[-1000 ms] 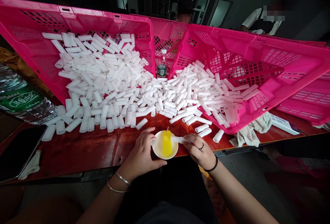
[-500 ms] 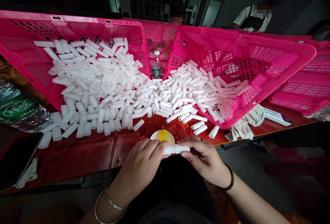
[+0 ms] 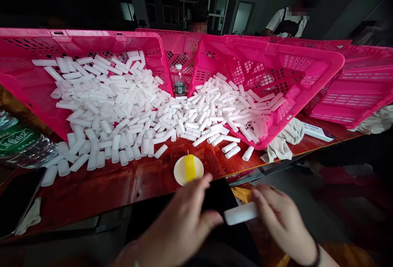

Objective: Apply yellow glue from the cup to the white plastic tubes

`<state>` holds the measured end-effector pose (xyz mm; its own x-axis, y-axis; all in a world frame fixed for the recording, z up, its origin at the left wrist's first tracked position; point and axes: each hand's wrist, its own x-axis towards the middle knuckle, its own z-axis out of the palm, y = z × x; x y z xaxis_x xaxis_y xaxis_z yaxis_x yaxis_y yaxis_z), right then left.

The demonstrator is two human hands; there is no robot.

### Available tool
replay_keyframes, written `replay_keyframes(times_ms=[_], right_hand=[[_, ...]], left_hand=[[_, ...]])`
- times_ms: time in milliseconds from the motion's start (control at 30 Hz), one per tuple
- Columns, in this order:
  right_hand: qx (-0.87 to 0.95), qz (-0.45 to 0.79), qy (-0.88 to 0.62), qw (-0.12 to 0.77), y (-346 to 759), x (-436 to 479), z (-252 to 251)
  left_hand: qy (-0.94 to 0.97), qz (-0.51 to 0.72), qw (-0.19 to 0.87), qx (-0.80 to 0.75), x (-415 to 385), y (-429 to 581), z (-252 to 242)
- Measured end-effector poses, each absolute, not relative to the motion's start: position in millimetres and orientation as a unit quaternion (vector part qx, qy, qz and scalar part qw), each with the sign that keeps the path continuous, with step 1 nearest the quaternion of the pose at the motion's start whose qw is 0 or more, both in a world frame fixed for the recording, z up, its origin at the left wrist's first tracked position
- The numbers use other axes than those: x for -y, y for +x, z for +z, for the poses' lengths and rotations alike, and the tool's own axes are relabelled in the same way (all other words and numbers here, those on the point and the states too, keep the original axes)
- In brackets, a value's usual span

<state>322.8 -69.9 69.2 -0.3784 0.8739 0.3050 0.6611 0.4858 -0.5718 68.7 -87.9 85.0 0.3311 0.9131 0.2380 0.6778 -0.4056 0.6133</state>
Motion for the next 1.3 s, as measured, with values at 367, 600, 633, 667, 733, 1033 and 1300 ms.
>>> replay_keyframes(times_ms=[367, 600, 633, 667, 733, 1033, 1300], right_hand=[[0.855, -0.036, -0.481, 0.188, 391.6, -51.2, 12.7], [0.85, 0.205, -0.377, 0.306, 329.7, -37.8, 28.1], [0.827, 0.266, -0.359, 0.341, 316.1, -31.9, 26.7], [0.806, 0.317, -0.337, 0.368, 302.2, -27.8, 24.6], [0.793, 0.358, -0.3, 0.391, 276.1, -25.9, 19.5], [0.898, 0.187, -0.195, 0.347, 242.2, -47.8, 3.0], [0.815, 0.379, -0.283, 0.334, 237.8, -38.2, 2.8]], left_hand=[[0.744, 0.029, 0.034, -0.667, -46.1, -30.7, 43.3], [0.744, 0.123, 0.028, -0.656, -6.9, -23.8, 35.9], [0.74, 0.163, 0.037, -0.651, 1.3, -23.8, 34.4], [0.733, 0.205, 0.055, -0.646, 9.3, -23.2, 32.7], [0.707, 0.263, 0.107, -0.647, 23.6, -20.3, 28.8], [0.677, 0.323, 0.232, -0.62, 50.1, -6.3, 16.8], [0.729, 0.303, 0.2, -0.58, 40.8, 13.1, 5.2]])
